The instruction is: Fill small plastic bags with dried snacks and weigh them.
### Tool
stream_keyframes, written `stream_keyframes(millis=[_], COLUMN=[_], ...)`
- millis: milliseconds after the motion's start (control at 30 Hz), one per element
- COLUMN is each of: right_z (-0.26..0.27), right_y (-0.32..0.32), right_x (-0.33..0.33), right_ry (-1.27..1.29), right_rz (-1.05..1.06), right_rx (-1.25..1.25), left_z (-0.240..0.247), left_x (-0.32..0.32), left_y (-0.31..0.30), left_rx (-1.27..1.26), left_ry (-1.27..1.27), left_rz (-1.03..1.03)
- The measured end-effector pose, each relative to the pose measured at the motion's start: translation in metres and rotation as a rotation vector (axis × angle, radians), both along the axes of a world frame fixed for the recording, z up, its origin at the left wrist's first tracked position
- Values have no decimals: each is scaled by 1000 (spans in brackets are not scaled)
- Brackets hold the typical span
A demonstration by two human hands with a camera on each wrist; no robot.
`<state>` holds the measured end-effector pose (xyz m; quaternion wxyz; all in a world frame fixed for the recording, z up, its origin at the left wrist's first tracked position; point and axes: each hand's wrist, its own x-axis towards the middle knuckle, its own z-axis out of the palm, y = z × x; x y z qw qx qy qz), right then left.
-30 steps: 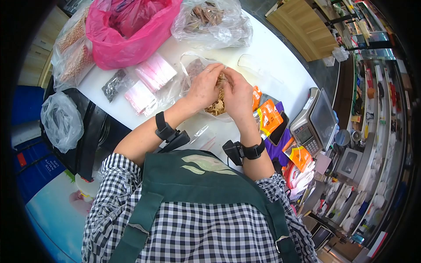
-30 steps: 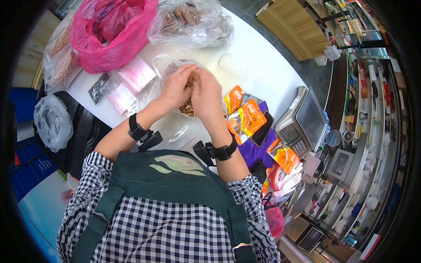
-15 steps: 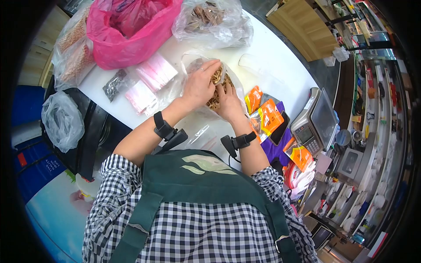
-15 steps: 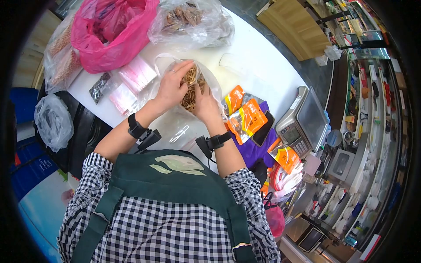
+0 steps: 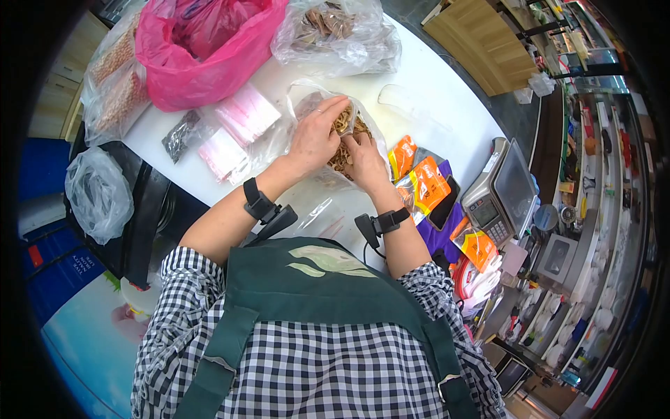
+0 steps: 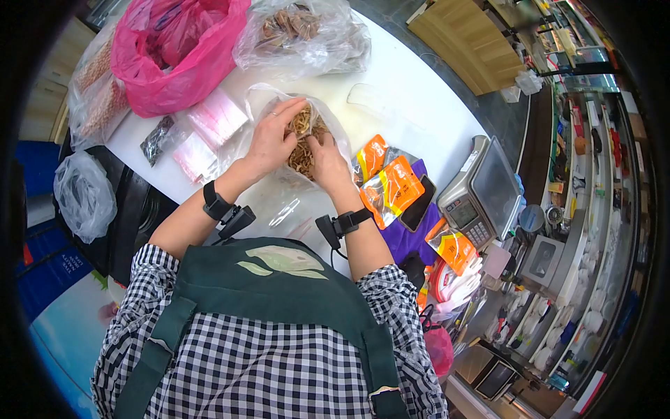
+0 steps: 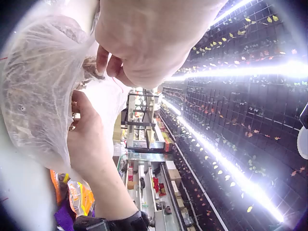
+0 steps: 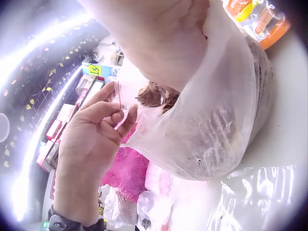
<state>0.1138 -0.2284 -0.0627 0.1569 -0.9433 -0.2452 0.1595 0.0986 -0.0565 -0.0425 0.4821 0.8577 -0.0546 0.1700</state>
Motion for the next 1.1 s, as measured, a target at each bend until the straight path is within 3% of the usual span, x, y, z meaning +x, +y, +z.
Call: stream_keyframes(millis=[67, 300, 400, 467, 667, 833, 900, 1100], right_z=[-4, 9, 14, 16, 84, 80, 72, 85], right_y=[-3, -14, -11, -10, 8, 24, 29, 32], right_x=[-1, 10, 14, 16, 13, 28, 32, 26], right_ry=[-48, -80, 121, 399, 560, 541, 311, 302], right_rz=[-27, -172, -328, -500, -560, -564, -513, -572], right_rx=[174, 316, 412, 651, 1011, 1024, 846, 771], left_z=[1, 4, 6, 7, 8, 12, 16, 18], left_x=[0, 0, 1, 1, 1, 3, 1, 0], left_y=[0, 3, 4, 4, 4, -3, -3, -4], left_rx=[-5, -10, -8, -6, 6, -35, -54, -60], left_ry=[0, 19, 28, 23, 11, 30, 50, 59], left_rz=[8, -3, -6, -10, -73, -125, -116, -62])
